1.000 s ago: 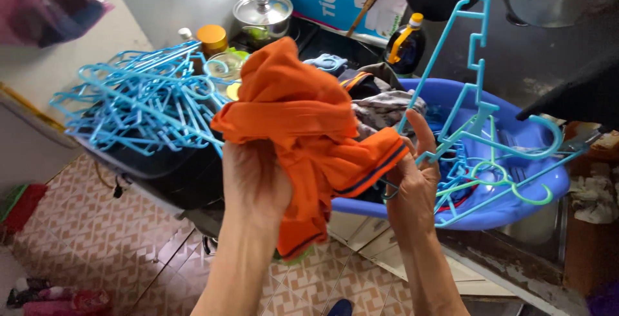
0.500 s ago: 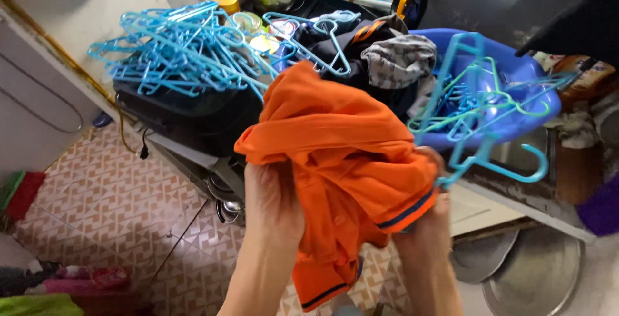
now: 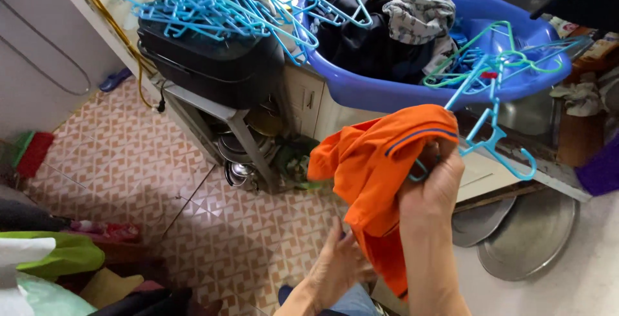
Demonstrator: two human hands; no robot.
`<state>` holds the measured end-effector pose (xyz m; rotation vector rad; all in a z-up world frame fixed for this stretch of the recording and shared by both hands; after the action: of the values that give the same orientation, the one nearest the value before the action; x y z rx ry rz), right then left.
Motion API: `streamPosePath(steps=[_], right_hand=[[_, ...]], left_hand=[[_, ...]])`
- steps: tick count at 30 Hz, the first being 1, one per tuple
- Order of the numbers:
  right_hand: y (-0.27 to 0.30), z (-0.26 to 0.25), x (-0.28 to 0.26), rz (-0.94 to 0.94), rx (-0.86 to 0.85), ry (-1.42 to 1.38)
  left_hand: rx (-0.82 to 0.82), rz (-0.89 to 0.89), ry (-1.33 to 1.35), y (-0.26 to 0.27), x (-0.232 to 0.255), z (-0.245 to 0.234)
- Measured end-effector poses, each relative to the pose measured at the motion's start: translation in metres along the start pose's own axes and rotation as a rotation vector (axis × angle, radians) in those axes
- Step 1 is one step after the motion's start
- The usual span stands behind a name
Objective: The person takes clothes from a blue laundry basin, places each item on a plastic hanger, and hangs them on a wall-mounted rack. Items handled include a black shirt, a white t-shirt, an orange t-shirt, patterned shorts, and another white t-shirt.
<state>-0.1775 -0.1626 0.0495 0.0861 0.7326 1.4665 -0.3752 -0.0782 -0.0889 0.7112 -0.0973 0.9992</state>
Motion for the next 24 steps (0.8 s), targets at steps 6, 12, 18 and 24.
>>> streamPosePath(steps=[6, 12, 18, 24], right_hand=[[-0.014, -0.016, -0.022, -0.177, 0.021, 0.102], [-0.005, -0.046, -0.03, -0.115, 0.108, 0.169], [-0.015, -0.094, 0.026, 0.082, 0.037, 0.141], [-0.021, -0.124, 0.02, 0.109, -0.222, 0.861]], left_hand=[[0.149, 0.055, -0.036, 0.032, 0.021, 0.011], [0.433, 0.66, 0.349, 0.026, 0.103, -0.062], [0.278, 0.295, 0.51, -0.031, 0.034, -0.025], [0.879, 0.626, -0.162, -0.055, 0.108, -0.07]])
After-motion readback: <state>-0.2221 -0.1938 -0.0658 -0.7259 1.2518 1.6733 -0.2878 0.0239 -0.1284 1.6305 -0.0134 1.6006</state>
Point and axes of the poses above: each hand's wrist, its own y-axis away from the middle knuckle, its own z-axis out of the palm, x = y × z, the point moved 3 cm from there along -y, towards the middle knuckle, and after that the axes turned 12 degrees about -y, right-handed, at the moved point
